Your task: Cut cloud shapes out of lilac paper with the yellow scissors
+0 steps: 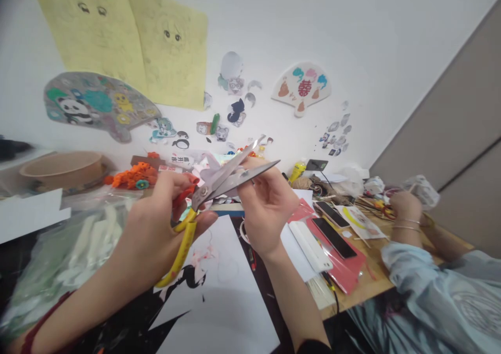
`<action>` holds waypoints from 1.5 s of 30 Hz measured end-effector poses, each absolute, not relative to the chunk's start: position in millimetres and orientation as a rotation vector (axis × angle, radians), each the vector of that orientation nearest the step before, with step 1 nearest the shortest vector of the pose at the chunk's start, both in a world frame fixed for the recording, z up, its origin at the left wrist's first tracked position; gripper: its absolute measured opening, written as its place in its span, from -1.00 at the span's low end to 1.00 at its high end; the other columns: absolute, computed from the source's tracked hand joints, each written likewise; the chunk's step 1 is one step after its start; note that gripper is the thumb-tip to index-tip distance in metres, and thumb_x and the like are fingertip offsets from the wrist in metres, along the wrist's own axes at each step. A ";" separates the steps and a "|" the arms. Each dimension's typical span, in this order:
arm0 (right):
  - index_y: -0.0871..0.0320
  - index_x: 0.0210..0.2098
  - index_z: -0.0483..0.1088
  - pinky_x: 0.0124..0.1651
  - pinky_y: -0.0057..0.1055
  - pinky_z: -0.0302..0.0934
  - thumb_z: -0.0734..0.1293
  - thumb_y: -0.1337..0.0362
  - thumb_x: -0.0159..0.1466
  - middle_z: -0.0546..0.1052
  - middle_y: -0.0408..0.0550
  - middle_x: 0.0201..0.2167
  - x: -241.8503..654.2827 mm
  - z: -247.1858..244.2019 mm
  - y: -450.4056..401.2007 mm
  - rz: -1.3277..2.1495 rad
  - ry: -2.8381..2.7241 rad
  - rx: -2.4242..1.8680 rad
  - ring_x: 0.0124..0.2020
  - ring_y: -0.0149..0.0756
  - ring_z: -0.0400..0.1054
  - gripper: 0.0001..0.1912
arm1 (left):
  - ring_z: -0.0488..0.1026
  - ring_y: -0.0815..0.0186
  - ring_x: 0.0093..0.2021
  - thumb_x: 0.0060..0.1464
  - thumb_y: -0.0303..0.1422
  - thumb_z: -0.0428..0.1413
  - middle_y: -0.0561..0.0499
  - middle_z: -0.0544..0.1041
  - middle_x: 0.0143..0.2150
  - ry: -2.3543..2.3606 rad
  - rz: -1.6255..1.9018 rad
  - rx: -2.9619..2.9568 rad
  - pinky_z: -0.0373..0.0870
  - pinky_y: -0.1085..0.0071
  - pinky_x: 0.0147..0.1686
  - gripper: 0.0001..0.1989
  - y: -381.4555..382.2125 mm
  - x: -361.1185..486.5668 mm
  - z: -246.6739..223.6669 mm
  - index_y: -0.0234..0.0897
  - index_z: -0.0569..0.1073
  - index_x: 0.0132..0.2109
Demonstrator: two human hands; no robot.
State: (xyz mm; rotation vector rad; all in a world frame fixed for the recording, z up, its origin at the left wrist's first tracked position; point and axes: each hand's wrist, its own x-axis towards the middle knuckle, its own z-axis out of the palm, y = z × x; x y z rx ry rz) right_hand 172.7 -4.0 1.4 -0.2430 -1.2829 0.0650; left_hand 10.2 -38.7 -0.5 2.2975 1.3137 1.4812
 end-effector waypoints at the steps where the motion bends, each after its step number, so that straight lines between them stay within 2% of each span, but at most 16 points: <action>1: 0.05 -0.19 0.62 -0.08 -0.45 0.51 0.42 0.50 0.25 0.65 -0.21 -0.30 172.3 1.2 -4.0 0.071 -1.278 -0.241 -0.23 -0.44 0.57 -0.75 | 0.33 0.31 -0.55 0.12 0.01 0.20 0.15 0.37 -0.48 1.311 1.487 2.294 0.24 0.42 -0.51 -0.57 -38.7 10.6 -0.6 -0.21 0.26 -0.15; 7: 0.02 -0.19 0.61 -0.09 -0.42 0.51 0.40 0.50 0.25 0.67 -0.21 -0.28 169.8 -0.3 -4.8 0.102 -1.258 -0.249 -0.22 -0.41 0.58 -0.74 | 0.28 0.34 -0.58 0.13 -0.03 0.20 0.16 0.36 -0.50 1.305 1.491 2.270 0.23 0.43 -0.54 -0.60 -38.7 12.3 0.6 -0.21 0.25 -0.17; 11: -0.01 -0.21 0.61 -0.13 -0.38 0.51 0.42 0.44 0.25 0.66 -0.21 -0.30 170.5 -1.8 -5.1 0.110 -1.234 -0.297 -0.24 -0.38 0.57 -0.78 | 0.37 0.33 -0.54 0.12 -0.04 0.22 0.13 0.43 -0.44 1.284 1.489 2.262 0.28 0.42 -0.51 -0.59 -38.4 11.3 0.0 -0.21 0.25 -0.17; 17: 0.00 -0.21 0.61 -0.08 -0.37 0.51 0.44 0.42 0.24 0.67 -0.20 -0.28 170.9 -2.1 -6.2 0.121 -1.226 -0.318 -0.22 -0.36 0.58 -0.80 | 0.37 0.34 -0.55 0.11 -0.07 0.25 0.16 0.42 -0.46 1.278 1.504 2.283 0.27 0.44 -0.53 -0.59 -37.7 11.0 -0.9 -0.19 0.24 -0.17; 22: -0.01 -0.20 0.61 -0.14 -0.40 0.51 0.43 0.39 0.26 0.65 -0.22 -0.32 170.1 -2.2 -7.8 0.105 -1.221 -0.347 -0.26 -0.40 0.57 -0.82 | 0.48 0.28 -0.50 0.13 -0.03 0.23 0.12 0.50 -0.41 1.292 1.460 2.257 0.33 0.41 -0.50 -0.59 -39.7 10.3 -2.0 -0.17 0.24 -0.15; 33: 0.00 -0.24 0.60 -0.16 -0.42 0.50 0.43 0.41 0.25 0.63 -0.21 -0.31 169.1 -2.0 -7.9 0.059 -1.219 -0.300 -0.27 -0.41 0.54 -0.83 | 0.44 0.29 -0.51 0.16 0.01 0.18 0.10 0.48 -0.43 1.339 1.378 2.289 0.24 0.42 -0.51 -0.59 -41.6 10.5 1.8 -0.17 0.21 -0.21; 42: 0.00 -0.27 0.58 -0.25 -0.45 0.45 0.42 0.41 0.26 0.54 -0.22 -0.40 169.5 -0.8 -9.5 0.034 -1.218 -0.324 -0.34 -0.44 0.47 -0.84 | 0.45 0.24 -0.50 0.16 0.02 0.17 0.08 0.49 -0.44 1.372 1.360 2.297 0.21 0.41 -0.50 -0.58 -42.8 9.5 2.3 -0.15 0.18 -0.22; 45: 0.00 -0.27 0.58 -0.20 -0.43 0.46 0.43 0.41 0.25 0.57 -0.21 -0.37 169.6 -1.0 -8.4 0.022 -1.212 -0.333 -0.32 -0.43 0.49 -0.85 | 0.47 0.23 -0.48 0.17 0.02 0.17 0.08 0.50 -0.43 1.357 1.356 2.292 0.24 0.41 -0.49 -0.59 -42.9 10.0 2.3 -0.15 0.19 -0.21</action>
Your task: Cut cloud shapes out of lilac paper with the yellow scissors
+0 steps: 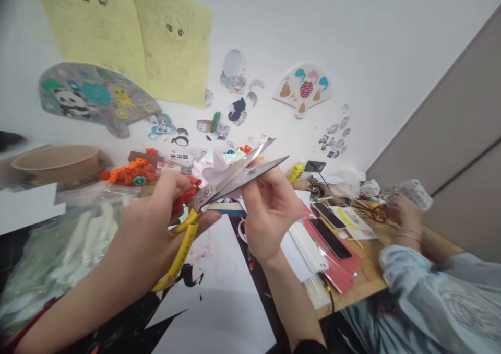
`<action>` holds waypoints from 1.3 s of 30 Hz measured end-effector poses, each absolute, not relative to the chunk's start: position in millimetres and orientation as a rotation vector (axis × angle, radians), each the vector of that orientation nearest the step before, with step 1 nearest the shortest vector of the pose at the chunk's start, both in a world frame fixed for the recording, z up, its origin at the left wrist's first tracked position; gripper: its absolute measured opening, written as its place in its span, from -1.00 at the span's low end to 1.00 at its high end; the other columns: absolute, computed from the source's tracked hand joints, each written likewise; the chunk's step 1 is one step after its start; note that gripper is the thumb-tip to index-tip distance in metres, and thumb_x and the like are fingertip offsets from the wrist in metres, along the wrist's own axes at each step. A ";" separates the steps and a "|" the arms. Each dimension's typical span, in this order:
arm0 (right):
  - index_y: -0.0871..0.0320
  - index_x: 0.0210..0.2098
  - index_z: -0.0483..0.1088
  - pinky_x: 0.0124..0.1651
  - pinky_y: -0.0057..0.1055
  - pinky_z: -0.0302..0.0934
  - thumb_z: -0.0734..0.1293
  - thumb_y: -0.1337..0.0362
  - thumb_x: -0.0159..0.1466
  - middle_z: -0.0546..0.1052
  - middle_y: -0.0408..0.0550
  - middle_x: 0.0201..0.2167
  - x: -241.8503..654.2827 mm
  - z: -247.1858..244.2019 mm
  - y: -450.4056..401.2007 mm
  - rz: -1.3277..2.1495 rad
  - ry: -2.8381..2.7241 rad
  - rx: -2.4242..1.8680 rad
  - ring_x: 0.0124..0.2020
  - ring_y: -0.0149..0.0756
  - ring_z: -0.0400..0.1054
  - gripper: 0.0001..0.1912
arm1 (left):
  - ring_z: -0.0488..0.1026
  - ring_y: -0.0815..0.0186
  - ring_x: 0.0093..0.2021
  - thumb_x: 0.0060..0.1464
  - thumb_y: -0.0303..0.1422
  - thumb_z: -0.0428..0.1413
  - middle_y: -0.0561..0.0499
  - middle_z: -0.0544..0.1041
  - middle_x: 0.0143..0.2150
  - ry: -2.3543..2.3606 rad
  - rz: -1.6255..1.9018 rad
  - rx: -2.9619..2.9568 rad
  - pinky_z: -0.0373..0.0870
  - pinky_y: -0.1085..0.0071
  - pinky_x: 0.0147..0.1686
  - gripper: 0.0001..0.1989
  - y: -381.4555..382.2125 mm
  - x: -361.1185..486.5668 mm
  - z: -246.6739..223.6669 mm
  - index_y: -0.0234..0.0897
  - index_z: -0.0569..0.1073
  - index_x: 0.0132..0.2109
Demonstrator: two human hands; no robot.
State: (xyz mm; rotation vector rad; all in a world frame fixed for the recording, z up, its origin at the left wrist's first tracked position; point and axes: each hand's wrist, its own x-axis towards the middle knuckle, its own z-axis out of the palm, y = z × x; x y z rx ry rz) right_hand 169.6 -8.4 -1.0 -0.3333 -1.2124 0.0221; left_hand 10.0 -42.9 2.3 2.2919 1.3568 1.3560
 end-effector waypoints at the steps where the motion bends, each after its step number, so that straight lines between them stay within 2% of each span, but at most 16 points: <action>1: 0.00 -0.27 0.59 -0.19 -0.42 0.47 0.43 0.41 0.25 0.59 -0.21 -0.36 169.5 -1.2 -8.0 0.019 -1.208 -0.326 -0.31 -0.42 0.50 -0.85 | 0.48 0.22 -0.48 0.17 0.01 0.17 0.08 0.50 -0.42 1.358 1.351 2.290 0.24 0.40 -0.49 -0.59 -43.0 10.1 2.3 -0.15 0.18 -0.21; 9: -0.02 -0.25 0.57 -0.20 -0.39 0.49 0.41 0.41 0.26 0.56 -0.22 -0.38 171.0 -2.3 -7.4 0.014 -1.225 -0.344 -0.32 -0.41 0.51 -0.83 | 0.44 0.19 -0.54 0.17 0.02 0.15 0.08 0.49 -0.49 1.393 1.335 2.300 0.19 0.39 -0.54 -0.59 -44.8 8.8 3.8 -0.14 0.15 -0.23; 20: 0.02 -0.23 0.58 -0.11 -0.33 0.48 0.40 0.49 0.25 0.57 -0.24 -0.35 175.6 2.0 -13.6 0.025 -1.287 -0.318 -0.27 -0.40 0.52 -0.77 | 0.53 0.14 -0.47 0.16 0.02 0.17 0.07 0.50 -0.47 1.364 1.315 2.268 0.22 0.37 -0.52 -0.59 -45.1 9.2 3.7 -0.14 0.18 -0.23; 30: -0.03 -0.20 0.59 -0.16 -0.33 0.48 0.42 0.41 0.28 0.59 -0.24 -0.35 180.0 2.0 -12.8 0.016 -1.320 -0.330 -0.29 -0.38 0.53 -0.80 | 0.31 0.31 -0.60 0.11 -0.07 0.19 0.19 0.34 -0.59 1.357 1.336 2.234 0.13 0.43 -0.57 -0.60 -44.4 11.0 7.0 -0.13 0.13 -0.30; 35: -0.03 -0.18 0.61 -0.17 -0.47 0.45 0.40 0.42 0.31 0.62 -0.26 -0.33 179.7 5.3 -17.3 0.040 -1.325 -0.323 -0.27 -0.48 0.52 -0.79 | 0.32 0.31 -0.58 0.11 -0.01 0.16 0.13 0.42 -0.48 1.346 1.417 2.211 0.22 0.39 -0.53 -0.62 -42.6 7.5 3.9 -0.15 0.20 -0.21; 39: -0.05 -0.20 0.59 -0.14 -0.40 0.49 0.38 0.40 0.34 0.65 -0.24 -0.27 178.8 7.7 -18.7 0.041 -1.340 -0.360 -0.23 -0.43 0.55 -0.80 | 0.36 0.30 -0.52 0.20 0.02 0.08 0.09 0.44 -0.41 1.226 1.428 2.213 0.28 0.36 -0.49 -0.63 -42.6 2.6 1.2 -0.17 0.23 -0.15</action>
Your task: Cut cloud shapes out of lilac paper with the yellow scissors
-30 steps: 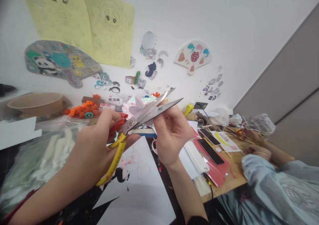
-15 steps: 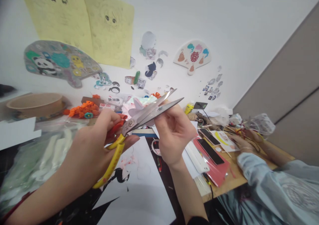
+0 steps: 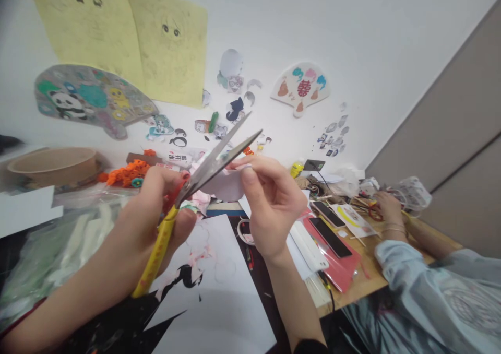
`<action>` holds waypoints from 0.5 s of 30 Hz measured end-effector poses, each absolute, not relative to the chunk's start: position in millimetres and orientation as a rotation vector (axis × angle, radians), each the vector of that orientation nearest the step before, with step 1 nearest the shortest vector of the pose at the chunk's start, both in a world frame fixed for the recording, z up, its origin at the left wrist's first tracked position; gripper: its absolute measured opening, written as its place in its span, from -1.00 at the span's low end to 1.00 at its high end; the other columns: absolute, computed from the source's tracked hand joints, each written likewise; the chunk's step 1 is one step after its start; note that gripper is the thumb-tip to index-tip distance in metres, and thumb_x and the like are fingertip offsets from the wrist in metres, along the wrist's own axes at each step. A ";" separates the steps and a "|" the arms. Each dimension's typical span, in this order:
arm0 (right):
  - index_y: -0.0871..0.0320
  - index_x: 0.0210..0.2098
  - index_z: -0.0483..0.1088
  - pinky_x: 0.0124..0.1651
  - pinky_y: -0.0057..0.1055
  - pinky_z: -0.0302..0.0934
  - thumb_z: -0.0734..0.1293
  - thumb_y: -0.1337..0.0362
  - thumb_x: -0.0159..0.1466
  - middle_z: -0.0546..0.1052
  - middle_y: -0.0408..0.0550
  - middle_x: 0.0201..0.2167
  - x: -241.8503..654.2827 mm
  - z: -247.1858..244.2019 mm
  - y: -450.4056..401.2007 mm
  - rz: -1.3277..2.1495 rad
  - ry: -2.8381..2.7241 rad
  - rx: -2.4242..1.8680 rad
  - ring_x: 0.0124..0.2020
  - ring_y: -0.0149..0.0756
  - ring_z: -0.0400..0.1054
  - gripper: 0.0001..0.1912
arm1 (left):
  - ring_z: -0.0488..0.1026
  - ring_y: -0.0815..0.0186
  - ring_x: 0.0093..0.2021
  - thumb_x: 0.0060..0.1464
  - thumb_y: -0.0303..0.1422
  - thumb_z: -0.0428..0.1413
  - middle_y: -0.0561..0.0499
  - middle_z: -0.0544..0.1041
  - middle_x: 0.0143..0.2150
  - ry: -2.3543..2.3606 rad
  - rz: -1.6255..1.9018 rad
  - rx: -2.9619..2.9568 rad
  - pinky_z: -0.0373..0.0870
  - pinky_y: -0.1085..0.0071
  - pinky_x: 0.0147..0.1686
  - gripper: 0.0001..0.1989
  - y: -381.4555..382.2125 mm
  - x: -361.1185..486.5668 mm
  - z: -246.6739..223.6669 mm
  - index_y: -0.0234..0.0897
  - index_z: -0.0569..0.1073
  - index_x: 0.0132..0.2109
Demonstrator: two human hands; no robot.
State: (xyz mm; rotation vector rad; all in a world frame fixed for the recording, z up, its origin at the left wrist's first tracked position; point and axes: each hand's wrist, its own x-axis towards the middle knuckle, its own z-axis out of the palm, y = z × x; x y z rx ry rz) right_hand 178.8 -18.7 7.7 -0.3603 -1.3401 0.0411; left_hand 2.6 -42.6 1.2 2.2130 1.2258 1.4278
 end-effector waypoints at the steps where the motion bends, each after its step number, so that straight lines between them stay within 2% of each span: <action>1: -0.05 -0.21 0.59 -0.16 -0.38 0.49 0.39 0.38 0.33 0.65 -0.24 -0.28 178.9 7.5 -18.5 0.036 -1.336 -0.372 -0.24 -0.41 0.55 -0.82 | 0.37 0.29 -0.50 0.20 0.02 0.09 0.08 0.45 -0.41 1.223 1.428 2.210 0.28 0.35 -0.49 -0.63 -42.9 2.3 1.5 -0.17 0.23 -0.16; 5: -0.04 -0.18 0.59 -0.12 -0.34 0.50 0.42 0.39 0.29 0.66 -0.22 -0.26 180.5 4.8 -16.5 0.038 -1.342 -0.359 -0.20 -0.36 0.57 -0.82 | 0.41 0.29 -0.47 0.12 0.00 0.21 0.07 0.49 -0.37 1.253 1.501 2.260 0.28 0.37 -0.47 -0.58 -43.4 4.9 4.7 -0.20 0.27 -0.16; 8: -0.05 -0.17 0.59 -0.06 -0.27 0.51 0.43 0.39 0.27 0.67 -0.20 -0.24 181.9 2.7 -14.8 0.009 -1.336 -0.350 -0.17 -0.31 0.58 -0.79 | 0.31 0.37 -0.54 0.10 -0.03 0.26 0.13 0.44 -0.42 1.247 1.563 2.323 0.22 0.41 -0.51 -0.57 -43.0 6.6 6.1 -0.21 0.29 -0.16; 10: -0.06 -0.17 0.59 -0.07 -0.26 0.51 0.44 0.38 0.26 0.66 -0.19 -0.26 182.7 2.1 -13.9 -0.001 -1.335 -0.347 -0.18 -0.30 0.57 -0.80 | 0.27 0.39 -0.57 0.09 -0.04 0.28 0.16 0.41 -0.44 1.255 1.551 2.342 0.19 0.44 -0.52 -0.57 -42.8 6.7 6.2 -0.21 0.29 -0.17; 15: -0.02 -0.18 0.60 -0.13 -0.31 0.49 0.46 0.39 0.25 0.63 -0.17 -0.29 183.5 3.6 -13.3 0.036 -1.357 -0.312 -0.23 -0.33 0.55 -0.81 | 0.31 0.40 -0.54 0.06 -0.07 0.32 0.15 0.44 -0.43 1.232 1.524 2.313 0.19 0.47 -0.51 -0.56 -43.7 5.9 6.5 -0.23 0.31 -0.16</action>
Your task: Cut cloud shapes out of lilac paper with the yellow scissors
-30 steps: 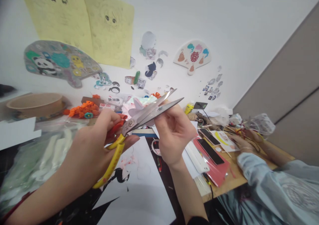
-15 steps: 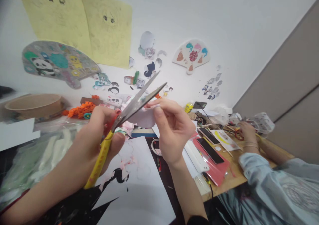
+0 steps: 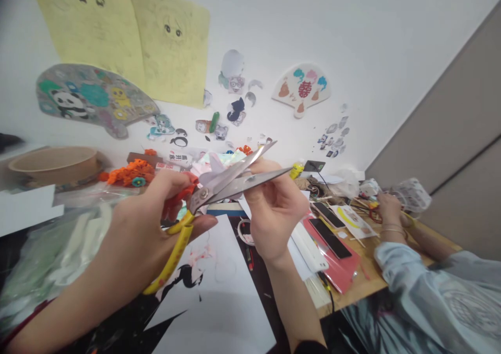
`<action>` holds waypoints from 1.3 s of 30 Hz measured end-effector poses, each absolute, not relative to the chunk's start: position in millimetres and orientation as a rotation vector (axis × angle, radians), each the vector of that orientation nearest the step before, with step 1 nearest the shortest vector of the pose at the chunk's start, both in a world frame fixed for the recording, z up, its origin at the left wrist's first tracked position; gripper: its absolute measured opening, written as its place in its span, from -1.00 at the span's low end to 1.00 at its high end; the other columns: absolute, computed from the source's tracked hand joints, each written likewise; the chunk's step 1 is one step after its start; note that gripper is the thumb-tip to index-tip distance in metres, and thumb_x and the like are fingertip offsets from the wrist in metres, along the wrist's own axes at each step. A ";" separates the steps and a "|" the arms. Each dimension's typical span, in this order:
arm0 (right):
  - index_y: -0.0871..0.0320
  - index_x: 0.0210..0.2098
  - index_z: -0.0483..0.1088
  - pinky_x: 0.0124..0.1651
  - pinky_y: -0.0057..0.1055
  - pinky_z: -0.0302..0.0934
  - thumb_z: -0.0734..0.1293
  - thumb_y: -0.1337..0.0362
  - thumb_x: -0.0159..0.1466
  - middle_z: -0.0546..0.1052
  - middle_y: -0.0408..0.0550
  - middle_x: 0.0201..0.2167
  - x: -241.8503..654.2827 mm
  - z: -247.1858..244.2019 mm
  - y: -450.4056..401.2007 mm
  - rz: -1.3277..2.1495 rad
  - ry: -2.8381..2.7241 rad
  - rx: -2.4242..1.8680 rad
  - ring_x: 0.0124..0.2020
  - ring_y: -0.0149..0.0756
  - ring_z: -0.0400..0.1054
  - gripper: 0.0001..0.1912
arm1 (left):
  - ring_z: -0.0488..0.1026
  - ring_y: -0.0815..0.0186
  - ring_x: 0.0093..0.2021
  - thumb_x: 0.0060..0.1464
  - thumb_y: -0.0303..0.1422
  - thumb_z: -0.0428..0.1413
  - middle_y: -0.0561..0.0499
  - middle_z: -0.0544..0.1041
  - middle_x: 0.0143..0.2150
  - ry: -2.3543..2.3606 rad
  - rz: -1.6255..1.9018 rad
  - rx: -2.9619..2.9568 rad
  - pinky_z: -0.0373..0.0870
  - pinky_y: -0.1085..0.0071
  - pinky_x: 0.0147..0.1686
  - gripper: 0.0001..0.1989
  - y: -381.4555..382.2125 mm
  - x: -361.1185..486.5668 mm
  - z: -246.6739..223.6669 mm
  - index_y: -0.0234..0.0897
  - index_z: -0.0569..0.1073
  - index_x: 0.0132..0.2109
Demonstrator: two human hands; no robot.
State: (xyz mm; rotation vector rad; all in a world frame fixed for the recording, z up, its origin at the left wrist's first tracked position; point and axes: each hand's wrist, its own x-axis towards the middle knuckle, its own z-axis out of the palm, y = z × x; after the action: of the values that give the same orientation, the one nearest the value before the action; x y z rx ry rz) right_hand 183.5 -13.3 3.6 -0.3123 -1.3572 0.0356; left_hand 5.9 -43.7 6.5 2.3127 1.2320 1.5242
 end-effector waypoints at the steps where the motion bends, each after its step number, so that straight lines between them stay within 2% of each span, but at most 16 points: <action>1: -0.01 -0.19 0.60 -0.13 -0.31 0.49 0.46 0.39 0.24 0.63 -0.17 -0.30 183.4 4.1 -13.7 0.035 -1.356 -0.313 -0.23 -0.32 0.54 -0.81 | 0.29 0.40 -0.55 0.05 -0.08 0.33 0.17 0.42 -0.45 1.231 1.526 2.307 0.17 0.47 -0.52 -0.56 -44.0 5.8 6.7 -0.23 0.31 -0.17; 6: -0.02 -0.21 0.60 -0.13 -0.28 0.47 0.45 0.41 0.24 0.62 -0.16 -0.30 180.8 6.1 -17.7 0.053 -1.329 -0.355 -0.24 -0.30 0.53 -0.80 | 0.21 0.43 -0.57 0.05 -0.15 0.34 0.21 0.31 -0.50 1.217 1.525 2.298 0.13 0.50 -0.54 -0.61 -44.2 6.3 7.3 -0.23 0.31 -0.20; 13: -0.06 -0.22 0.59 -0.21 -0.29 0.45 0.41 0.42 0.27 0.59 -0.14 -0.30 177.4 6.6 -22.2 0.063 -1.334 -0.398 -0.26 -0.30 0.49 -0.78 | 0.20 0.43 -0.57 0.04 -0.18 0.34 0.20 0.36 -0.50 1.231 1.527 2.289 0.12 0.50 -0.54 -0.62 -43.2 6.9 6.6 -0.22 0.31 -0.21; 19: -0.06 -0.18 0.58 -0.16 -0.29 0.45 0.37 0.45 0.29 0.58 -0.13 -0.29 178.3 5.1 -22.1 0.010 -1.340 -0.401 -0.24 -0.30 0.49 -0.73 | 0.23 0.43 -0.58 0.05 -0.15 0.34 0.20 0.40 -0.50 1.234 1.513 2.297 0.14 0.51 -0.55 -0.61 -43.3 7.4 4.8 -0.22 0.31 -0.21; 28: -0.09 -0.17 0.55 -0.19 -0.22 0.46 0.36 0.33 0.33 0.56 -0.13 -0.32 179.9 -0.8 -10.7 -0.127 -1.323 -0.443 -0.29 -0.28 0.48 -0.83 | 0.22 0.43 -0.59 0.06 -0.12 0.32 0.21 0.37 -0.54 1.261 1.501 2.285 0.12 0.51 -0.57 -0.60 -43.1 8.5 6.4 -0.21 0.27 -0.27; 33: -0.08 -0.17 0.56 -0.16 -0.24 0.45 0.36 0.38 0.32 0.55 -0.14 -0.32 179.2 0.9 -15.0 -0.095 -1.336 -0.424 -0.27 -0.29 0.48 -0.79 | 0.23 0.42 -0.59 0.06 -0.12 0.31 0.22 0.36 -0.54 1.261 1.493 2.278 0.13 0.50 -0.56 -0.60 -43.2 8.1 6.8 -0.20 0.27 -0.25; 39: -0.05 -0.21 0.60 -0.17 -0.31 0.44 0.40 0.48 0.26 0.58 -0.20 -0.35 177.2 4.4 -21.6 0.011 -1.302 -0.377 -0.28 -0.35 0.49 -0.73 | 0.34 0.37 -0.56 0.08 -0.04 0.28 0.16 0.47 -0.49 1.297 1.439 2.263 0.19 0.47 -0.54 -0.59 -43.3 7.3 4.9 -0.20 0.28 -0.26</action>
State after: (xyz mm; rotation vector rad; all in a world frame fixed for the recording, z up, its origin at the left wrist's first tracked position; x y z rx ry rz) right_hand 177.2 -21.6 4.4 -0.3774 -1.3021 0.0111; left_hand 7.3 -43.3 4.9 2.2631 1.2975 1.4391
